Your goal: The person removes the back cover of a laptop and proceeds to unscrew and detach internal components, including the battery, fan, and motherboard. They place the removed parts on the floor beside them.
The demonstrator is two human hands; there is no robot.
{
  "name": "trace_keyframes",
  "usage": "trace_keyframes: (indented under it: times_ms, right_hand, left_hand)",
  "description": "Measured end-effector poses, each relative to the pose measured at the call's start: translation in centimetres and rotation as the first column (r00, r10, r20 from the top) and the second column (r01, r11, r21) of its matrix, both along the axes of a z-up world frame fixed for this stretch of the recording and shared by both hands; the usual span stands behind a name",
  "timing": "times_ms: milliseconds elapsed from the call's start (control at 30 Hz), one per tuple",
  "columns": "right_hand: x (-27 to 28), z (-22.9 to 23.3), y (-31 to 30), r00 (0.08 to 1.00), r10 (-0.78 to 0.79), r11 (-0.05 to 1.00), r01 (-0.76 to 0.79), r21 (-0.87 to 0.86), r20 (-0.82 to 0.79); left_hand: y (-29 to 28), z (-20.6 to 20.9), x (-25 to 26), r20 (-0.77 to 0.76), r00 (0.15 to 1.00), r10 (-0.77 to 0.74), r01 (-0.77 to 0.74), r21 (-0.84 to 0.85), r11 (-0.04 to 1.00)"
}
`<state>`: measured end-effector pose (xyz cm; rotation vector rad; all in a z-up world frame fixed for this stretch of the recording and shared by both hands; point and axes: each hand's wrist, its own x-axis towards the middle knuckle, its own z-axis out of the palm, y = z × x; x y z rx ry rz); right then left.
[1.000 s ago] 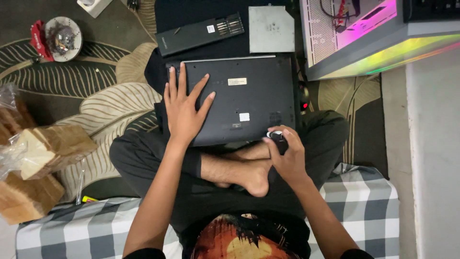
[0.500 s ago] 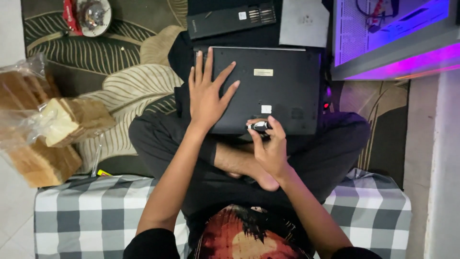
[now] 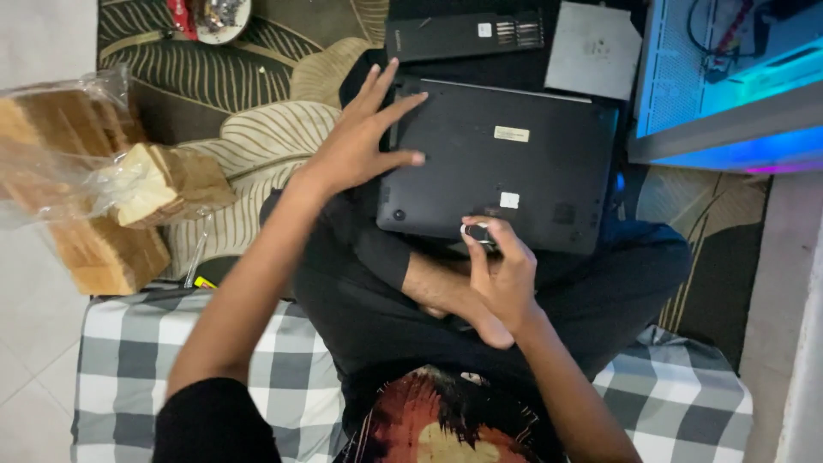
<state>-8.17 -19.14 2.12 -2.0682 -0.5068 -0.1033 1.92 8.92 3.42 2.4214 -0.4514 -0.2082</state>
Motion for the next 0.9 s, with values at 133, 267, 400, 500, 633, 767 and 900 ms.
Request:
trace_keyframes:
  times_ms: [133,267,400,500,633,767,900]
  right_hand:
    - [-0.2,-1.3,3.5,0.975,0.057,0.973,-0.103,0.209,0.215]
    - [-0.1,-4.0,6.2,0.991,0.107,0.980,-0.118,0.161,0.077]
    - [0.9,-3.8,7.2,0.929,0.276,0.954,-0.296,0.048,0.246]
    - [1.0,-3.0,7.7,0.902,0.292,0.956,-0.276,-0.094,0.319]
    - [1.3,-2.9,7.9,0.872,0.271,0.959,-0.208,-0.193,0.408]
    - [1.6,-2.4,7.8,0.848,0.435,0.900,-0.394,-0.187,0.304]
    - [2.6,-3.8,7.4,0.989,0.147,0.986,-0.144,0.080,-0.034]
  left_hand:
    - [0.8,0.3,0.6,-0.197,0.978,-0.071,0.123,0.261,0.958]
    - [0.1,0.2,1.7,-0.293,0.955,-0.056,0.194,0.468,0.862]
    - [-0.4,-1.6,1.9,-0.221,0.974,-0.048,0.170,0.573,0.802]
    - [-0.7,-1.5,2.3,-0.261,0.965,-0.021,0.173,0.575,0.800]
    - [-1.0,-1.2,2.3,-0.282,0.959,-0.013,0.187,0.599,0.778]
    - [-0.7,-0.7,2.3,-0.298,0.954,-0.016,0.186,0.554,0.811]
    - [-0.1,-0.9,2.2,-0.297,0.954,-0.034,0.170,0.445,0.879]
